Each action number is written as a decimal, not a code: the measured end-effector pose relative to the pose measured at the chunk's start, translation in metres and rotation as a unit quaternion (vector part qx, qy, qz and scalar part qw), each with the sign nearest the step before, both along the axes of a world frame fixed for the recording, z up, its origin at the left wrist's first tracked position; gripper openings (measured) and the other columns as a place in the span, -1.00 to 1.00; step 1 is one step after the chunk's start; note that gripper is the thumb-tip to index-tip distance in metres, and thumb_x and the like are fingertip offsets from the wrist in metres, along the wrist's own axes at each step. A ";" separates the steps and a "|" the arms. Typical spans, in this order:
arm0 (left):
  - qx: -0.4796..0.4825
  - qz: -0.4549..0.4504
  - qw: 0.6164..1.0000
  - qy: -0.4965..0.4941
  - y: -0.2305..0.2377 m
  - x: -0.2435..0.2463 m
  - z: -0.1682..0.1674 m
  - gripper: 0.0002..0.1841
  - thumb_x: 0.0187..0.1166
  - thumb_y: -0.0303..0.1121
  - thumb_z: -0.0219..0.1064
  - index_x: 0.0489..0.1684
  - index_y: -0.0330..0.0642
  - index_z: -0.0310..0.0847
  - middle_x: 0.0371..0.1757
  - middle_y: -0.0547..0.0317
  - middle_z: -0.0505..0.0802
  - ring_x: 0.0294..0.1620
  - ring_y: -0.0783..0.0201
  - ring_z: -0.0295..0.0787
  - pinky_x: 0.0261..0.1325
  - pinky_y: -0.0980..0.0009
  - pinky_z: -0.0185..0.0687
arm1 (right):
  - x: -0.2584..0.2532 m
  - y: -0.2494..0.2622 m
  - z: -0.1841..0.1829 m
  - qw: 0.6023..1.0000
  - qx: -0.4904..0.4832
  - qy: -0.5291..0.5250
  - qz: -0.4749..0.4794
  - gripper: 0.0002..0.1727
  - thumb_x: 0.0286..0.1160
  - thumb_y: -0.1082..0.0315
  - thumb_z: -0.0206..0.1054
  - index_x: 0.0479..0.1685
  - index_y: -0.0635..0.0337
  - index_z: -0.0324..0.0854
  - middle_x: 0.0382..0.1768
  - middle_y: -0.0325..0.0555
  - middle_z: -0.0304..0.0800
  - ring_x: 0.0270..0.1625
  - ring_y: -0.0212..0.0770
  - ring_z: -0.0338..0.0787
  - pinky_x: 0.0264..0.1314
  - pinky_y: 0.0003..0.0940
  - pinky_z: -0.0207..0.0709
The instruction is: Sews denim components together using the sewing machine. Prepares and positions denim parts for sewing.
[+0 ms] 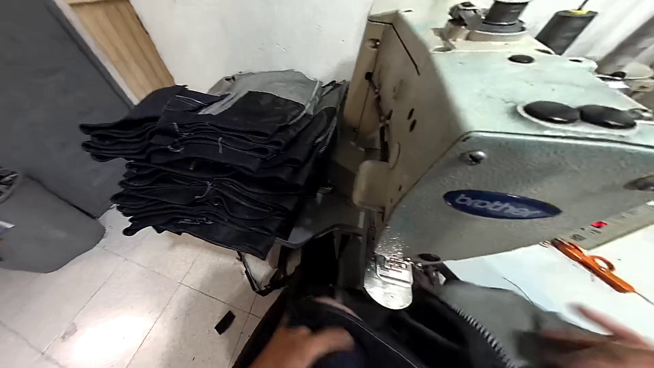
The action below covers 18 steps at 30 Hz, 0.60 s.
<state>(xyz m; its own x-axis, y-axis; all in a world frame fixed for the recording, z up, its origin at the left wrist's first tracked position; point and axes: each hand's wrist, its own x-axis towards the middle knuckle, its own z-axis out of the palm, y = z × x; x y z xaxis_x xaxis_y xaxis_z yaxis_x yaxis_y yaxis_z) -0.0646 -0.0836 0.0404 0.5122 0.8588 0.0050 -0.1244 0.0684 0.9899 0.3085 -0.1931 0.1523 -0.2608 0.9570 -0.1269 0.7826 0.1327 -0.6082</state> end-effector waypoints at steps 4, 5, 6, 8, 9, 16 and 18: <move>-0.149 0.145 0.978 0.011 0.039 0.011 -0.003 -0.57 0.52 -0.37 0.40 0.29 -0.37 0.48 -0.06 0.15 0.91 -0.02 0.34 0.90 0.16 0.30 0.85 | 0.036 0.015 -0.113 0.974 -0.054 0.185 -0.120 -0.60 0.74 0.13 0.11 -0.17 0.29 0.72 -0.33 -0.29 0.78 -0.24 -0.56 0.72 -0.08 -0.43 0.61; -0.169 0.143 0.975 0.022 0.049 0.025 -0.005 -0.54 0.56 -0.35 0.38 0.36 -0.41 0.46 0.01 0.08 0.89 0.04 0.31 0.88 0.21 0.28 0.84 | 0.038 0.022 -0.133 0.953 -0.070 0.218 -0.196 -0.68 0.70 0.12 0.12 -0.22 0.06 0.73 -0.38 -0.52 0.78 -0.29 -0.67 0.71 -0.14 -0.53 0.63; -0.177 0.143 0.974 0.016 0.061 0.042 -0.004 -0.57 0.59 -0.37 0.35 0.35 -0.41 0.48 0.04 0.04 0.88 0.07 0.30 0.87 0.22 0.28 0.82 | 0.042 0.032 -0.149 0.934 -0.066 0.240 -0.257 -0.72 0.67 0.09 0.14 -0.29 -0.11 0.72 -0.44 -0.64 0.77 -0.36 -0.70 0.71 -0.22 -0.58 0.64; -0.178 0.148 0.973 -0.019 0.085 0.079 0.004 -0.78 0.65 -0.43 0.30 0.13 -0.33 0.63 -0.12 0.09 0.88 -0.07 0.34 0.84 0.08 0.32 0.80 | 0.052 0.055 -0.162 0.915 0.004 0.229 -0.333 -0.76 0.59 0.12 0.19 -0.36 -0.11 0.71 -0.52 -0.64 0.73 -0.44 -0.69 0.69 -0.31 -0.60 0.63; -0.176 0.141 0.973 -0.038 0.094 0.094 0.007 -0.87 0.66 -0.43 0.28 -0.01 -0.23 0.69 -0.26 0.20 0.88 -0.20 0.41 0.84 -0.06 0.39 0.81 | 0.057 0.066 -0.162 0.914 0.060 0.185 -0.356 -0.77 0.55 0.17 0.20 -0.42 -0.03 0.67 -0.58 -0.59 0.66 -0.49 -0.67 0.64 -0.36 -0.58 0.59; -0.191 0.083 0.978 0.010 0.056 0.071 -0.016 -0.63 0.76 -0.33 0.13 0.41 -0.37 0.41 0.02 0.15 0.86 0.06 0.41 0.84 0.23 0.37 0.78 | 0.030 0.045 -0.198 0.960 0.088 -0.027 -0.265 -0.42 0.63 -0.01 0.22 -0.38 0.44 0.75 -0.55 0.21 0.74 -0.45 0.16 0.77 -0.34 0.27 0.54; -0.230 0.049 0.970 -0.061 0.030 0.053 -0.018 -0.75 0.81 -0.38 0.07 0.30 -0.27 0.46 -0.03 0.21 0.94 0.03 0.36 0.91 0.25 0.30 0.83 | 0.021 0.022 -0.204 0.960 0.141 -0.096 -0.223 -0.46 0.64 -0.05 0.22 -0.19 0.35 0.78 -0.34 0.24 0.83 -0.28 0.26 0.86 -0.24 0.30 0.65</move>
